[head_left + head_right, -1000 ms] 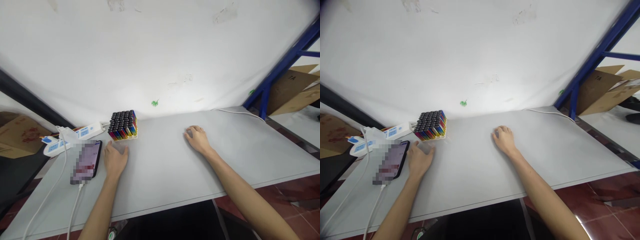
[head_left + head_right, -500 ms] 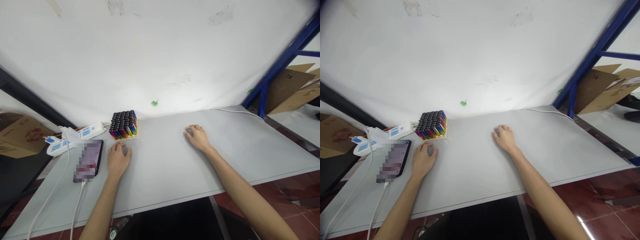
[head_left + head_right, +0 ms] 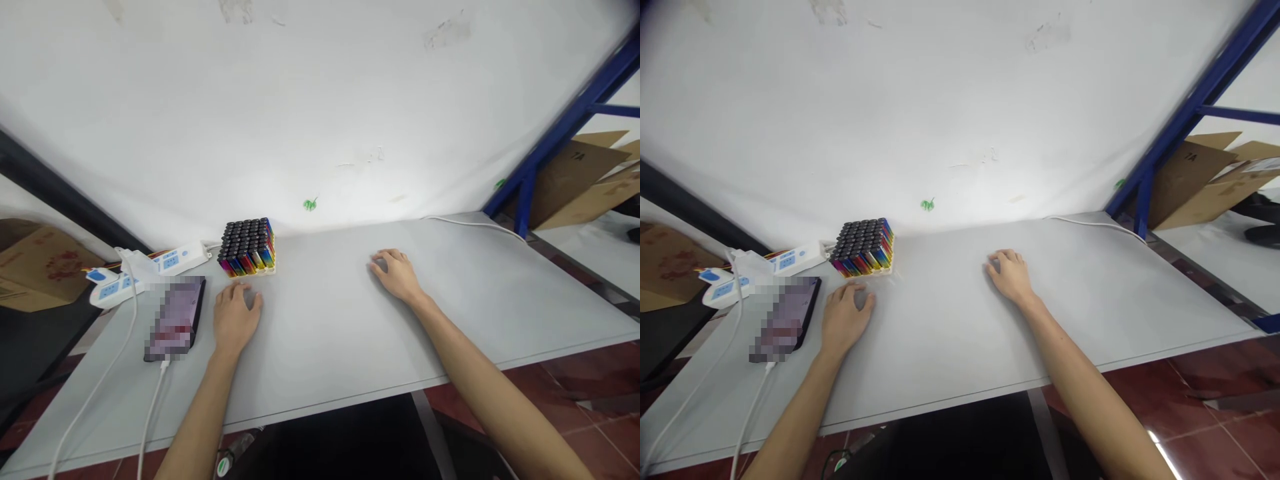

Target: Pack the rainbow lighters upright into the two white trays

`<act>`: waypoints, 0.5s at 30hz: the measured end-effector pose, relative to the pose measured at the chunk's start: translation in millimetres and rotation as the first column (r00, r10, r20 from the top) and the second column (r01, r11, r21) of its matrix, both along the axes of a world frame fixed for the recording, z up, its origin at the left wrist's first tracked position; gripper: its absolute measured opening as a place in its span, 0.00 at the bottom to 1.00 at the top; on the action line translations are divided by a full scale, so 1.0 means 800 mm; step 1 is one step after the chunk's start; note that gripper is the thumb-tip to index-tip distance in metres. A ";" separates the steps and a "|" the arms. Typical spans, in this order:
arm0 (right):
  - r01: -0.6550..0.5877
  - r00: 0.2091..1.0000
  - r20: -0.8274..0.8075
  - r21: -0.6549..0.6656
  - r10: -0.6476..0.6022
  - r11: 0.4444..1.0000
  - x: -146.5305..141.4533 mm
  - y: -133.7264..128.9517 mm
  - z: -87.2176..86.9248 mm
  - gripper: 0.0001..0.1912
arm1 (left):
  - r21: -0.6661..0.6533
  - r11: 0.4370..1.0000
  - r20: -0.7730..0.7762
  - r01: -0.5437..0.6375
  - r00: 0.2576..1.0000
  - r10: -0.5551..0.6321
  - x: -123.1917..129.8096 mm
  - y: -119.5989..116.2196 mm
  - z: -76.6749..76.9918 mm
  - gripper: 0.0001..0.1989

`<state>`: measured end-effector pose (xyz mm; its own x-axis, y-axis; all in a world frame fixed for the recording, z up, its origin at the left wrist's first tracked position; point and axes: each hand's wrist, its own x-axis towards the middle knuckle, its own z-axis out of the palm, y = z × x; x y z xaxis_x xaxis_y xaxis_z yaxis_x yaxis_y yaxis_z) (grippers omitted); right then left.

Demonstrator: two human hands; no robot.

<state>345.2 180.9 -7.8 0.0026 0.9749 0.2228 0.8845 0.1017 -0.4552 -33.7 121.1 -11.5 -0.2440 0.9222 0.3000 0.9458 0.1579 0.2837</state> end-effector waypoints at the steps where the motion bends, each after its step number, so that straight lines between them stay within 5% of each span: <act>1: 0.002 1.000 0.001 0.000 -0.002 1.000 0.000 0.000 0.001 0.17 | 0.000 1.000 -0.002 0.001 1.000 -0.001 0.000 0.000 0.000 0.21; 15: 0.002 1.000 -0.001 0.001 -0.002 1.000 -0.001 -0.002 0.003 0.17 | -0.004 1.000 0.007 -0.010 1.000 0.010 0.001 0.001 0.002 0.21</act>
<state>344.6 179.6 -5.1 0.0046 0.9746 0.2238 0.8843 0.1005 -0.4561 -33.0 121.9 -10.0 -0.2556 0.9209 0.2942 0.9421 0.1690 0.2896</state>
